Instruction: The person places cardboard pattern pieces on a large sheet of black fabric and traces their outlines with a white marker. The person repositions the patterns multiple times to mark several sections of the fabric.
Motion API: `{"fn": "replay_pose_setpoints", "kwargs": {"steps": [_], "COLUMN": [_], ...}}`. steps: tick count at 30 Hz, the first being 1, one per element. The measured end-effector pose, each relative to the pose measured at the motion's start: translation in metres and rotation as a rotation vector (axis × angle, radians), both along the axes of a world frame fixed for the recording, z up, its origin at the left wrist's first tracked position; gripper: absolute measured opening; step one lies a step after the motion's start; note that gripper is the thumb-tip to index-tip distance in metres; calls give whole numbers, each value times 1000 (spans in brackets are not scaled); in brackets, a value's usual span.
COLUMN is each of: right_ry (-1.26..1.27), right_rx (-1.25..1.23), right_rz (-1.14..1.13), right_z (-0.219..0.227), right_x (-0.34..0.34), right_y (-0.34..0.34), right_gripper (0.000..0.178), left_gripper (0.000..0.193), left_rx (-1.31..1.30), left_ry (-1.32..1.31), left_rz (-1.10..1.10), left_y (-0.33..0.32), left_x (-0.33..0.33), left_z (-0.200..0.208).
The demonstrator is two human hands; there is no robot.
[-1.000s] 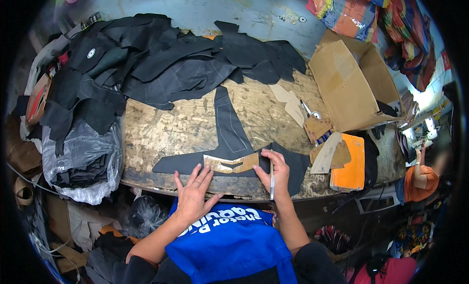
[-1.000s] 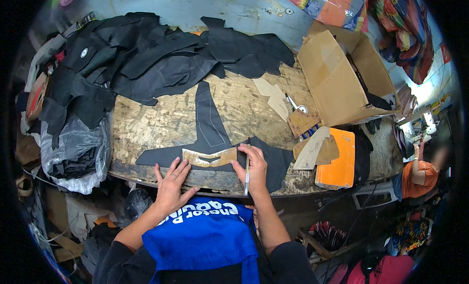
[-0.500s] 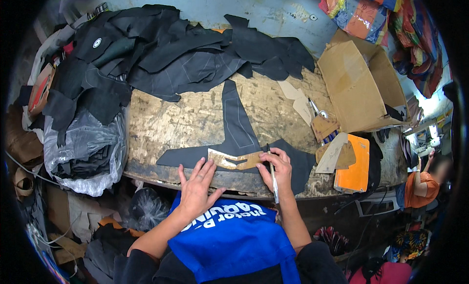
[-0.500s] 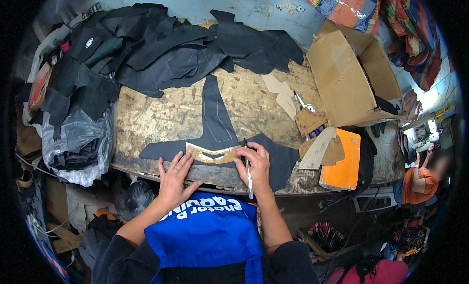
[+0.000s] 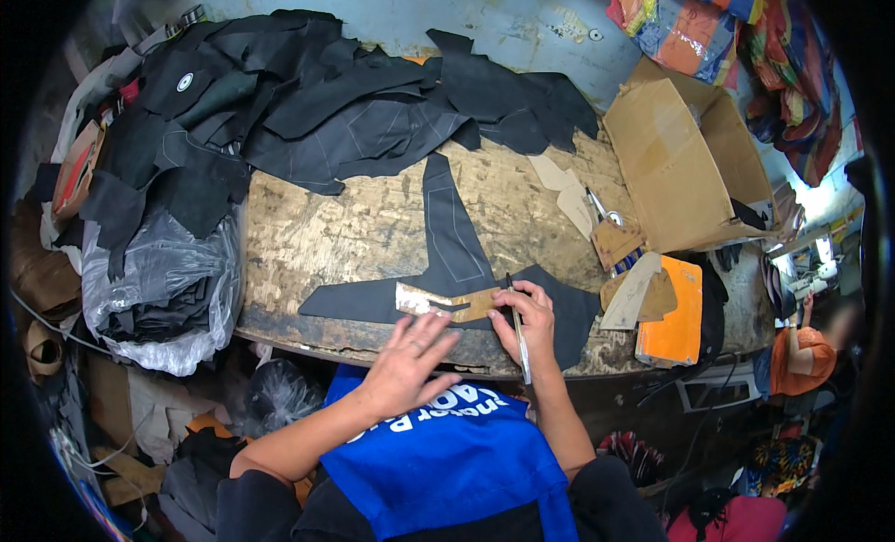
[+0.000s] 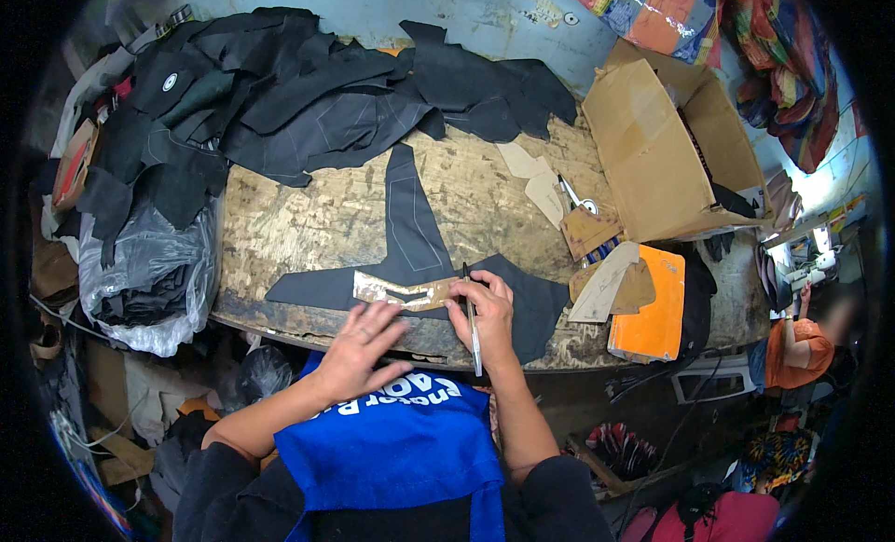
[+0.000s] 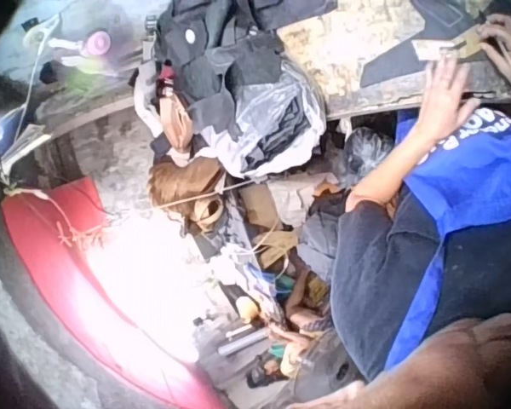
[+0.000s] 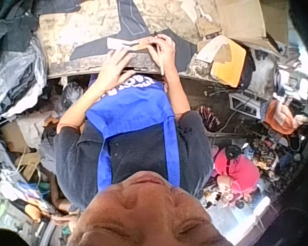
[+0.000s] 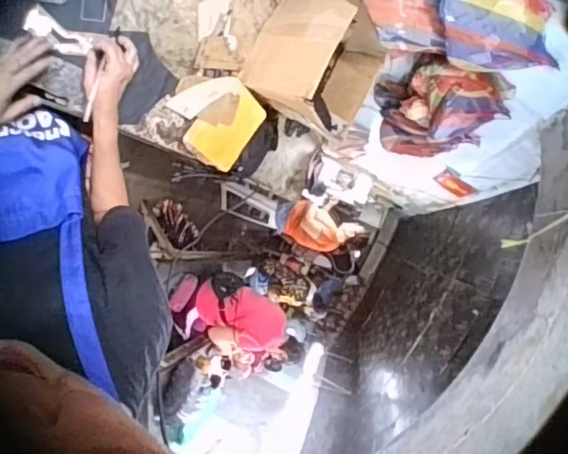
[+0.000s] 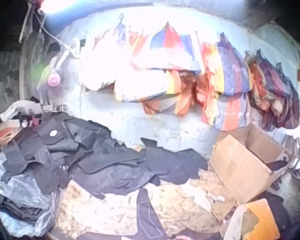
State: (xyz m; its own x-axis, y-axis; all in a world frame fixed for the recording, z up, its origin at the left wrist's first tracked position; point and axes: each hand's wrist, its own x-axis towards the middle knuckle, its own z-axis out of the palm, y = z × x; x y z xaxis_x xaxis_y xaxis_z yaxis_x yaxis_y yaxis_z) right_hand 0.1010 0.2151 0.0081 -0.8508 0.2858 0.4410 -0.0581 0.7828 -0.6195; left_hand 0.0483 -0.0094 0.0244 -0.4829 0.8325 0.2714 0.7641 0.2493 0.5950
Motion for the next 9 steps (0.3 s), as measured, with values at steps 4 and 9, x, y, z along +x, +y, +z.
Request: {"fn": "replay_pose_setpoints", "kwargs": {"steps": [4, 9], "right_ry": [-3, -7], "right_rx": [-1, -4], "right_rz": [-2, 0], "right_z": [0, -2], "right_x": [-1, -2], "right_y": [0, 2], "right_gripper": [20, 21], "left_gripper": [66, 71], "left_rx": [-137, -325], "left_ry": [102, 130], "left_rz": [-140, -173], "left_y": [17, 22], "left_x": [0, 0], "left_z": [-4, -8]}}
